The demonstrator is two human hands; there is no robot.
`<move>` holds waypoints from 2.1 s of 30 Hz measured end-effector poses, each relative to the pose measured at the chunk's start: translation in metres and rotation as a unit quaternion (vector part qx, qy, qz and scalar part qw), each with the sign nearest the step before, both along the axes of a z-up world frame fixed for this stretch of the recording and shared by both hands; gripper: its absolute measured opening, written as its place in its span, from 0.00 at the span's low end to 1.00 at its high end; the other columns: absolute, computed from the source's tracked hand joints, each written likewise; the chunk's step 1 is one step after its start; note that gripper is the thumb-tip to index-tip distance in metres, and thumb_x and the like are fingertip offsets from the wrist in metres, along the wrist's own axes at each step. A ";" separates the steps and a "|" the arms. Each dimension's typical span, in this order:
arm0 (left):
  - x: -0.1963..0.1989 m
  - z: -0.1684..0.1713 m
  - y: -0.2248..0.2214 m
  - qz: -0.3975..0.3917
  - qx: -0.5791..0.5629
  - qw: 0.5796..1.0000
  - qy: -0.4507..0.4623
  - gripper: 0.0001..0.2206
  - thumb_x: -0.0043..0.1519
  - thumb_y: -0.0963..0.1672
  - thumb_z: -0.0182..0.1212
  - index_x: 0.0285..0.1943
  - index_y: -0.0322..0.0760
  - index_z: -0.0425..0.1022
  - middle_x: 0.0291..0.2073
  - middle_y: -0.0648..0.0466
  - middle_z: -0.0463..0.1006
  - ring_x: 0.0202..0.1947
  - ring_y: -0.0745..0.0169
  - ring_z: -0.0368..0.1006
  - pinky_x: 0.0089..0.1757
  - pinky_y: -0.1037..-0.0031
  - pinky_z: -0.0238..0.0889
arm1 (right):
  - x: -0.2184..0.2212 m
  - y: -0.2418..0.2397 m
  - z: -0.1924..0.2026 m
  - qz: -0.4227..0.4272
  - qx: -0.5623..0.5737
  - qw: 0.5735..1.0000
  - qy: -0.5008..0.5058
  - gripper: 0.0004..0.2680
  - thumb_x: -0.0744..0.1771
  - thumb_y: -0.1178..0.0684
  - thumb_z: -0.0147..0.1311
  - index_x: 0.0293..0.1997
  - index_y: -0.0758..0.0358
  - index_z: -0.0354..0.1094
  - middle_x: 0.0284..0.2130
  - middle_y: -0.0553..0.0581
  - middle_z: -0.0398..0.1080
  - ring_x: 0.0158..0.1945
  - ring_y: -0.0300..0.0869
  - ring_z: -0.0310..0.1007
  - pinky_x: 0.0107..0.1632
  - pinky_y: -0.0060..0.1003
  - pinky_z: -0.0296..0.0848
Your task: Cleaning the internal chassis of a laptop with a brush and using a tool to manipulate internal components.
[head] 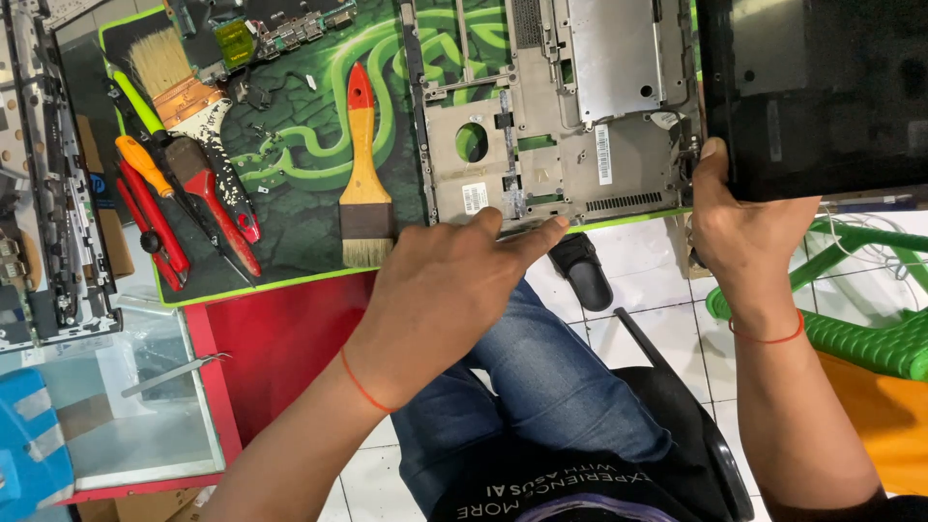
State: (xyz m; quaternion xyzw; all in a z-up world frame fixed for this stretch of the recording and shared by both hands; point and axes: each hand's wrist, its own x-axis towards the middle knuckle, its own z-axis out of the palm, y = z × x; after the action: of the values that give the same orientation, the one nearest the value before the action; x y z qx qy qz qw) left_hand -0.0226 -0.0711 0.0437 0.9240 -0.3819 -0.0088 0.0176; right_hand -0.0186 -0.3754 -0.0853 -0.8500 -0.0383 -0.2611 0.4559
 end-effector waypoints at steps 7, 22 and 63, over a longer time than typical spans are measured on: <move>0.009 -0.023 -0.014 -0.010 -0.046 0.998 0.039 0.27 0.70 0.40 0.57 0.78 0.59 0.79 0.29 0.55 0.70 0.14 0.52 0.67 0.18 0.56 0.59 | -0.001 -0.001 -0.011 -0.042 0.045 0.998 0.026 0.01 0.78 0.71 0.61 0.57 0.81 0.75 0.51 0.65 0.78 0.57 0.49 0.79 0.62 0.45 0.80; 0.004 -0.024 -0.010 0.006 -0.026 0.999 0.045 0.28 0.71 0.40 0.57 0.80 0.65 0.77 0.28 0.58 0.70 0.16 0.54 0.67 0.18 0.59 0.58 | 0.000 0.001 -0.018 -0.053 0.182 0.980 0.055 0.07 0.76 0.75 0.62 0.56 0.74 0.70 0.50 0.57 0.74 0.55 0.40 0.75 0.59 0.36 0.81; -0.005 -0.048 -0.045 0.014 -0.003 1.000 -0.012 0.31 0.66 0.43 0.61 0.80 0.71 0.75 0.43 0.56 0.80 0.16 0.51 0.75 0.20 0.55 0.65 | 0.000 -0.001 0.008 0.009 -0.038 0.998 0.042 0.07 0.79 0.67 0.55 0.43 0.70 0.69 0.37 0.57 0.69 0.42 0.47 0.67 0.51 0.46 0.70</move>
State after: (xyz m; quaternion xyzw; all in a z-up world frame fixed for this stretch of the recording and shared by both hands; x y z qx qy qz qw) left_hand -0.0278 -0.1158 -0.0045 0.9293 -0.3691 0.0041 0.0158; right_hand -0.0182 -0.3763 -0.0773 -0.8765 -0.0367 -0.2190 0.4272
